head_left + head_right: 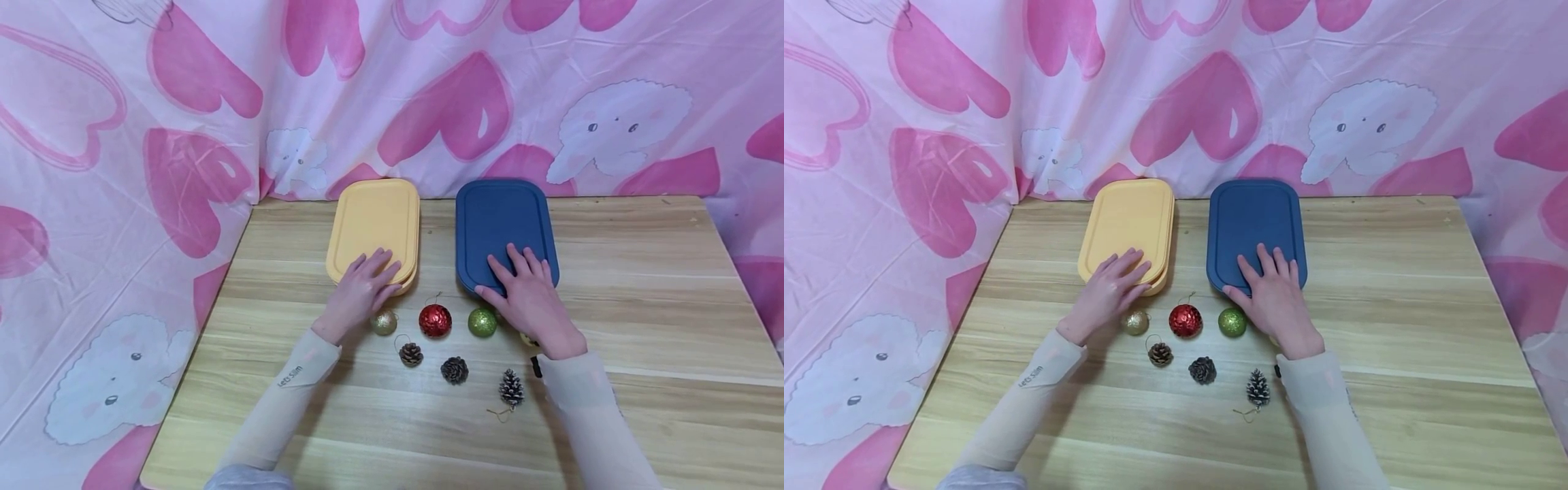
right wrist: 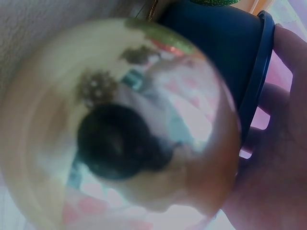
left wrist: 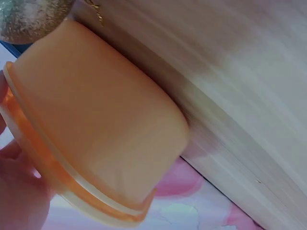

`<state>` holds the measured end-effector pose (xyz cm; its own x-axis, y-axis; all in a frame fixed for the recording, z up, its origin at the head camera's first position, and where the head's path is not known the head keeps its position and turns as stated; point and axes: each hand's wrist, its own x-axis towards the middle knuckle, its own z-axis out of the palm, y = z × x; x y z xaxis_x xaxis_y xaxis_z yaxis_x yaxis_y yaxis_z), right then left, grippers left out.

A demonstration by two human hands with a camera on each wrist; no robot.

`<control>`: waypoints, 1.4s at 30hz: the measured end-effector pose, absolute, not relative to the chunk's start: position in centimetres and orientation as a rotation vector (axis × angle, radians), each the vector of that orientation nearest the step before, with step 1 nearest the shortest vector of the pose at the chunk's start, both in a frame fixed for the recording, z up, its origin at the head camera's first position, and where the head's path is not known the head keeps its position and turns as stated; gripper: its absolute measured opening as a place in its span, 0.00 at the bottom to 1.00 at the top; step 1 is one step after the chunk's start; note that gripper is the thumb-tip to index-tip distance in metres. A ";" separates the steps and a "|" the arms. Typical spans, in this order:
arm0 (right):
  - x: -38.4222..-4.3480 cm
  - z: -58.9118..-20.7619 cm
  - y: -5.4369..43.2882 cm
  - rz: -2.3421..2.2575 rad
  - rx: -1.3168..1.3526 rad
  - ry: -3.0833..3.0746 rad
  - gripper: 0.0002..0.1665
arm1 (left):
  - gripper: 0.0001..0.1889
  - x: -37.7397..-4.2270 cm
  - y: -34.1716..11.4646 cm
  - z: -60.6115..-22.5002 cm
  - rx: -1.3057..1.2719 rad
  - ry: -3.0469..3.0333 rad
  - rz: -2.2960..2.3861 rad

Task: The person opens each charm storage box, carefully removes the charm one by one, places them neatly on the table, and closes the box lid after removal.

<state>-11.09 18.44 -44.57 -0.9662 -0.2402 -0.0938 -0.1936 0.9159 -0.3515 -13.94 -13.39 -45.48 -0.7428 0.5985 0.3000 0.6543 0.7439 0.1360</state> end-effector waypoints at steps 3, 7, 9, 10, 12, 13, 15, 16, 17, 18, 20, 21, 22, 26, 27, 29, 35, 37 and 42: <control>-11.1 -44.6 18.5 -0.521 -0.334 2.942 0.43 | 0.25 -14.1 -13.7 -45.6 -1.041 -2.744 -0.354; -11.1 -44.6 18.5 -0.526 -0.330 2.941 0.43 | 0.27 -14.2 -14.0 -45.7 -1.094 -2.752 -0.344; -11.1 -44.6 18.6 -0.526 -0.330 2.940 0.43 | 0.27 -14.2 -14.1 -45.8 -1.118 -2.737 -0.323; -11.1 -44.7 18.6 -0.525 -0.330 2.939 0.43 | 0.27 -14.2 -14.1 -45.8 -1.128 -2.730 -0.318; -11.1 -44.7 18.6 -0.524 -0.330 2.938 0.43 | 0.25 -14.2 -14.1 -45.8 -1.147 -2.718 -0.307; -11.1 -44.7 18.6 -0.523 -0.329 2.938 0.43 | 0.24 -14.2 -14.1 -45.8 -1.152 -2.713 -0.310; -11.1 -44.7 18.6 -0.523 -0.328 2.938 0.43 | 0.24 -14.2 -14.1 -45.8 -1.158 -2.700 -0.336; -11.1 -44.7 18.6 -0.522 -0.328 2.939 0.43 | 0.23 -14.2 -14.1 -45.8 -1.158 -2.693 -0.348; -11.1 -44.7 18.6 -0.523 -0.327 2.939 0.43 | 0.23 -14.1 -14.0 -45.8 -1.157 -2.686 -0.360; -11.0 -44.7 18.6 -0.523 -0.325 2.939 0.43 | 0.22 -14.1 -14.0 -45.8 -1.151 -2.682 -0.388; -11.1 -44.7 18.6 -0.522 -0.324 2.939 0.43 | 0.20 -14.1 -13.8 -45.9 -1.118 -2.687 -0.459; -11.1 -44.7 18.6 -0.522 -0.323 2.938 0.43 | 0.19 -14.1 -13.7 -45.8 -1.088 -2.698 -0.495; -11.1 -44.6 18.6 -0.523 -0.323 2.937 0.43 | 0.18 -14.1 -13.7 -45.8 -1.049 -2.718 -0.537; -11.1 -44.6 18.6 -0.523 -0.322 2.943 0.43 | 0.17 -14.0 -13.5 -45.7 -0.873 -2.813 -0.703; -11.1 -44.6 18.7 -0.523 -0.323 2.945 0.43 | 0.17 -14.0 -13.5 -45.6 -0.844 -2.833 -0.726; -11.0 -44.7 18.7 -0.520 -0.324 2.950 0.43 | 0.16 -13.9 -13.5 -45.5 -0.820 -2.862 -0.759; -11.0 -44.7 18.6 -0.516 -0.329 2.950 0.43 | 0.19 -14.1 -14.0 -45.5 -0.667 -2.814 -0.872; -11.1 -44.7 18.6 -0.518 -0.330 2.947 0.43 | 0.22 -14.3 -14.7 -45.4 -0.474 -2.750 -0.937; -11.1 -44.7 18.4 -0.518 -0.332 2.951 0.42 | 0.27 -15.5 -17.7 -44.7 0.103 -2.725 -1.117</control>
<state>-11.08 18.45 -44.66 -0.9677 -0.2367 -0.0868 -0.1929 0.9170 -0.3490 -15.52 -17.67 -44.74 -0.9786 -0.1375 0.1531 0.0094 0.7131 0.7010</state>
